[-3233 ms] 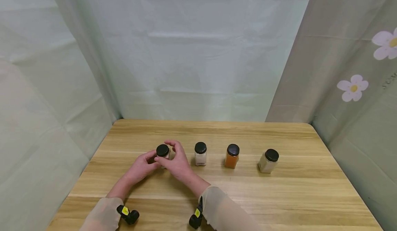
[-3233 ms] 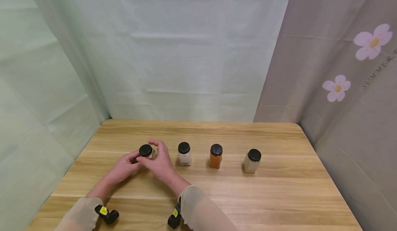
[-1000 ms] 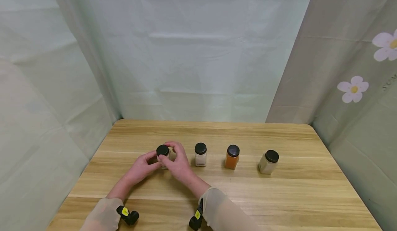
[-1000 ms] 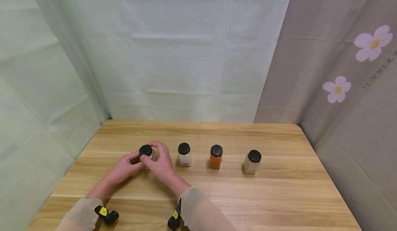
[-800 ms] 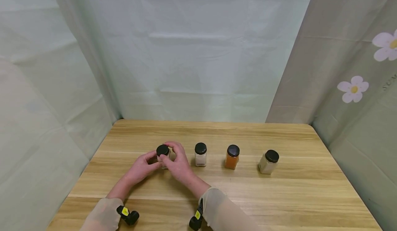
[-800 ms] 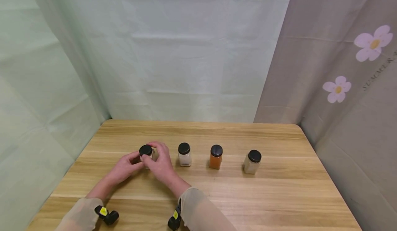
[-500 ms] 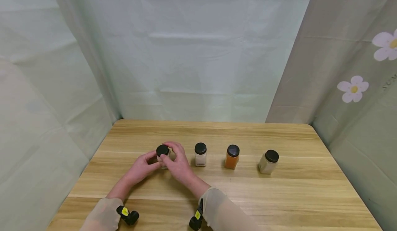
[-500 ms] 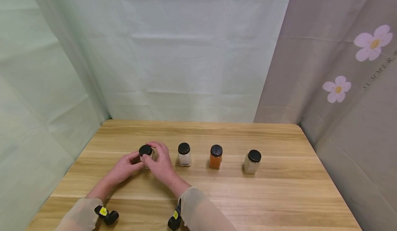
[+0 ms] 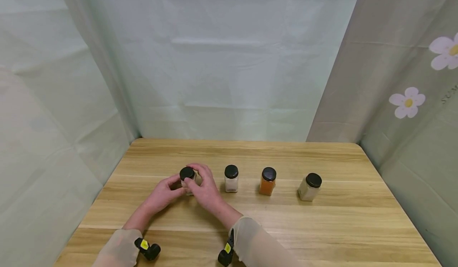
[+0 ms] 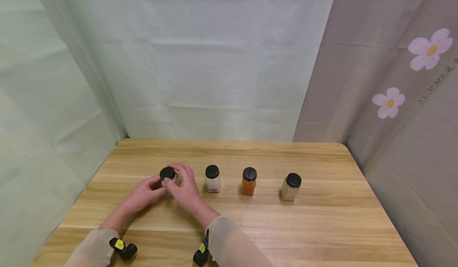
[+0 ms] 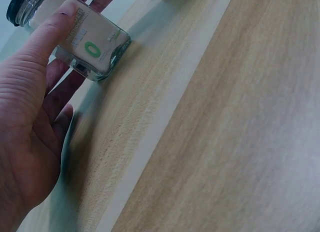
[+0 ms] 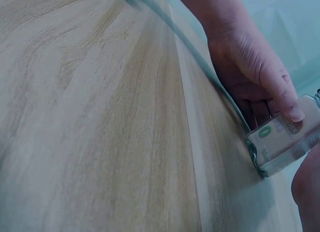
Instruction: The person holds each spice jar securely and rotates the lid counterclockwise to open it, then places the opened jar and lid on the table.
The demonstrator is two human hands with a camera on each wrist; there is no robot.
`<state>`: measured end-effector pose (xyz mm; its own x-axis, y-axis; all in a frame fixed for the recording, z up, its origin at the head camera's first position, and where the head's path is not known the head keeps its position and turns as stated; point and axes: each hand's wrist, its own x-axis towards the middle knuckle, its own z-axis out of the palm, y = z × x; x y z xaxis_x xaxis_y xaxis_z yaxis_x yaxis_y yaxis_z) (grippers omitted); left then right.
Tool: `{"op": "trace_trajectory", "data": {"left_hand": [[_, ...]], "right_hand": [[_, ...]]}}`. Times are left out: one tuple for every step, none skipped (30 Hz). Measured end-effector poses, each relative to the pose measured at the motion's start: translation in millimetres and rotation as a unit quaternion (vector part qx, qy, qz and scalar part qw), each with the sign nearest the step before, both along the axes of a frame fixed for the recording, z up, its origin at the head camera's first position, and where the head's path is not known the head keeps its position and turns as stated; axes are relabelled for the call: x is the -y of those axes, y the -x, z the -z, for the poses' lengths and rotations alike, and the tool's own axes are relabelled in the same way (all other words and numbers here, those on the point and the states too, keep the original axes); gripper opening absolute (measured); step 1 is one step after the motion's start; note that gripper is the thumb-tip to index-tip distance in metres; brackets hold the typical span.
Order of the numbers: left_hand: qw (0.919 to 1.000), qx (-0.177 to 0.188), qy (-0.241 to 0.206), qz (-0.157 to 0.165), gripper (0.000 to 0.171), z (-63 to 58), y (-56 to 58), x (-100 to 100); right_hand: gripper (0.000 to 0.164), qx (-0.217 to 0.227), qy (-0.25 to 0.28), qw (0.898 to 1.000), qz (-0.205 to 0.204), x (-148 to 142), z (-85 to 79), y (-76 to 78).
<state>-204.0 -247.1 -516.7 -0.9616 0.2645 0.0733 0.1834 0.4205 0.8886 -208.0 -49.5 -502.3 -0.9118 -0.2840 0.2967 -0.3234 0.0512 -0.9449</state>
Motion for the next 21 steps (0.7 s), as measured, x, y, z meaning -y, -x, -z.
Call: {"op": "trace_trajectory", "data": {"left_hand": [[1.0000, 0.001, 0.000, 0.001, 0.052, 0.2, 0.0, 0], [1.0000, 0.001, 0.000, 0.001, 0.053, 0.4, 0.0, 0], [1.0000, 0.002, 0.000, 0.002, 0.053, 0.7, 0.1, 0], [1.0000, 0.001, -0.001, 0.003, 0.054, 1.1, 0.3, 0], [1.0000, 0.001, -0.001, 0.004, 0.054, 1.5, 0.5, 1], [1.0000, 0.000, -0.002, 0.004, 0.054, 2.0, 0.8, 1], [1.0000, -0.002, -0.002, 0.005, 0.055, 2.4, 1.2, 1], [1.0000, -0.003, -0.002, 0.005, 0.055, 2.8, 1.5, 1], [1.0000, -0.004, -0.004, 0.006, 0.055, 3.1, 1.8, 1], [1.0000, -0.004, -0.003, 0.005, 0.055, 3.4, 1.9, 1], [1.0000, -0.005, -0.003, 0.004, 0.055, 3.5, 2.0, 1], [1.0000, -0.005, -0.003, 0.003, 0.055, 3.4, 1.9, 1], [1.0000, -0.004, -0.004, 0.003, 0.055, 3.1, 1.7, 1], [1.0000, -0.003, -0.005, 0.002, 0.055, 2.9, 1.4, 0], [1.0000, -0.003, -0.005, 0.002, 0.054, 2.6, 1.2, 0], [1.0000, -0.001, -0.005, 0.000, 0.054, 2.3, 0.9, 0], [1.0000, -0.001, -0.006, 0.001, 0.054, 2.0, 0.6, 0], [1.0000, 0.000, -0.005, 0.000, 0.053, 1.8, 0.3, 0], [1.0000, 0.001, -0.005, 0.001, 0.053, 1.7, 0.2, 0], [1.0000, 0.003, -0.005, 0.001, 0.052, 1.8, 0.0, 0], [1.0000, 0.003, -0.004, 0.002, 0.052, 1.9, -0.2, 0]], "right_hand": [[0.038, 0.001, 0.000, 1.000, 0.001, 0, -0.4, -0.1], [0.038, 0.001, 0.000, 1.000, 0.001, 1, -0.9, -0.2], [0.039, 0.000, 0.000, 1.000, 0.002, 1, -1.3, -0.2], [0.039, -0.001, 0.001, 1.000, 0.003, 1, -1.7, -0.2], [0.039, -0.001, 0.001, 1.000, 0.003, 2, -2.2, -0.2], [0.039, -0.002, 0.002, 1.000, 0.004, 2, -2.7, -0.2], [0.039, -0.004, 0.004, 1.000, 0.004, 2, -3.2, -0.2], [0.039, -0.005, 0.005, 1.000, 0.005, 2, -3.8, -0.2], [0.038, -0.006, 0.006, 1.000, 0.005, 2, -4.4, -0.2], [0.038, -0.009, 0.009, 1.000, 0.004, 2, -5.1, -0.4], [0.039, -0.012, 0.012, 1.000, 0.003, 2, -5.9, -0.5], [0.039, -0.015, 0.016, 1.000, 0.000, 2, -6.8, -0.7], [0.040, -0.017, 0.020, 1.000, -0.002, 2, -7.9, -1.0], [0.040, -0.019, 0.022, 1.000, -0.004, 2, -9.0, -1.3], [0.041, -0.020, 0.025, 0.999, -0.006, 2, -10.3, -1.5], [0.042, -0.021, 0.028, 0.999, -0.008, 2, -11.8, -1.8], [0.042, -0.017, 0.029, 0.999, -0.007, 2, -13.4, -2.2], [0.042, -0.014, 0.030, 0.999, -0.007, 1, -15.3, -2.8], [0.042, -0.010, 0.031, 0.999, -0.005, 1, -17.3, -3.4], [0.041, -0.007, 0.032, 0.999, -0.003, 1, -19.6, -4.1], [0.041, -0.004, 0.034, 0.999, -0.002, 0, -21.9, -4.8]]}}
